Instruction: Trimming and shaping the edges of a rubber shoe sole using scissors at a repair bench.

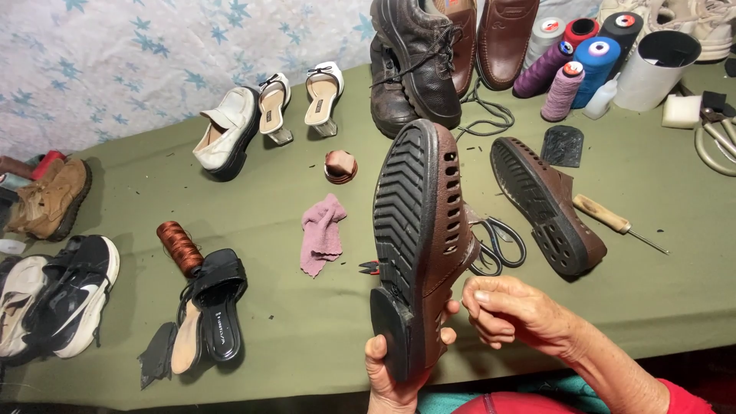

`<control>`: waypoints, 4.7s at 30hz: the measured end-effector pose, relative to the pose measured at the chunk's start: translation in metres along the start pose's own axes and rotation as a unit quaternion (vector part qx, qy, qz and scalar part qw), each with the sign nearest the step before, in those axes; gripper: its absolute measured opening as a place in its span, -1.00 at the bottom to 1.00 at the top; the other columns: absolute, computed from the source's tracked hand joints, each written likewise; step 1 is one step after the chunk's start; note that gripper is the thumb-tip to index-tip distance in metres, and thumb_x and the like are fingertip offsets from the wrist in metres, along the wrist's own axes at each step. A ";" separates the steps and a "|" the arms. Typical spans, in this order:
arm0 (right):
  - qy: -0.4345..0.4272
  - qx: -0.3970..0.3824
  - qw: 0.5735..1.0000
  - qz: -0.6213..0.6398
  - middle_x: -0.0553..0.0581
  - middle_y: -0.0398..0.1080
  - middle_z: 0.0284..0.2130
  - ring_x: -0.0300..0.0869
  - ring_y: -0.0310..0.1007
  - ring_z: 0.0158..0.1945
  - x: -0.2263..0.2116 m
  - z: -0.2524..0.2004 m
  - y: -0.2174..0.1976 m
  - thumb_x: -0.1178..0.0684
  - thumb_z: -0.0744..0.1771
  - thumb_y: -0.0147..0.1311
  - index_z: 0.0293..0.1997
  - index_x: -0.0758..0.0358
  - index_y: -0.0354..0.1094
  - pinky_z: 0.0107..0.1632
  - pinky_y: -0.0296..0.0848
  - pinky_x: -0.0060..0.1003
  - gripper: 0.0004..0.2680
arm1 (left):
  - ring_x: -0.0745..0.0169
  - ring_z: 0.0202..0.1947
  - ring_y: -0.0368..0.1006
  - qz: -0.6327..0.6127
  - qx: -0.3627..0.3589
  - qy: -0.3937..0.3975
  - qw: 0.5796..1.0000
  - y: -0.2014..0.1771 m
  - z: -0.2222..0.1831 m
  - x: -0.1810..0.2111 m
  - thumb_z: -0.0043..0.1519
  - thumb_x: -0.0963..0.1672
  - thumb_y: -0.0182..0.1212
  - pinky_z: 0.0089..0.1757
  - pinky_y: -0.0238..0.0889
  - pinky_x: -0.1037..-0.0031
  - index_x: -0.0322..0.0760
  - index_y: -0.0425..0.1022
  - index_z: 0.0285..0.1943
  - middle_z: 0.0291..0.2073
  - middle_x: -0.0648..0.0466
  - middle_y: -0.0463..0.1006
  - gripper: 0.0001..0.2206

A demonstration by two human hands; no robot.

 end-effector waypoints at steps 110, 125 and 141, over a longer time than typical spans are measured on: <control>-0.471 0.126 0.438 -0.755 0.23 0.43 0.10 0.13 0.47 0.20 0.016 -0.034 0.061 0.09 0.40 -0.05 0.14 0.36 0.36 0.04 0.46 -0.02 -0.77 | 0.10 0.13 0.46 0.592 0.205 0.310 0.715 -0.031 -0.014 -0.001 0.16 -0.01 0.29 0.11 0.34 0.39 -0.43 0.27 0.35 0.20 -0.07 0.47 -0.38; -0.384 0.096 0.449 -0.801 0.18 0.41 0.13 0.05 0.38 0.16 -0.002 -0.003 0.057 -0.07 0.36 0.11 0.18 0.27 0.37 0.15 0.41 -0.03 -0.69 | -0.01 0.00 0.51 0.154 0.356 0.138 0.911 -0.045 0.012 -0.013 0.11 -0.18 0.23 0.08 0.34 0.32 -0.46 0.48 0.19 -0.01 -0.22 0.61 -0.58; -0.315 0.053 0.658 -0.682 0.22 0.38 0.22 0.07 0.34 0.30 -0.007 0.006 0.017 -0.16 0.37 0.05 0.28 0.27 0.28 0.38 0.22 0.04 -0.60 | -0.08 -0.01 0.51 0.070 0.390 0.088 0.914 -0.057 0.016 -0.012 0.11 -0.17 0.20 0.04 0.37 0.26 -0.52 0.49 0.23 0.02 -0.29 0.60 -0.53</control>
Point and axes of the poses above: each hand's wrist, its own z-axis towards the middle knuckle, its own y-axis out of the palm, x = y × z, the point moved 6 cm from there along z, towards the middle knuckle
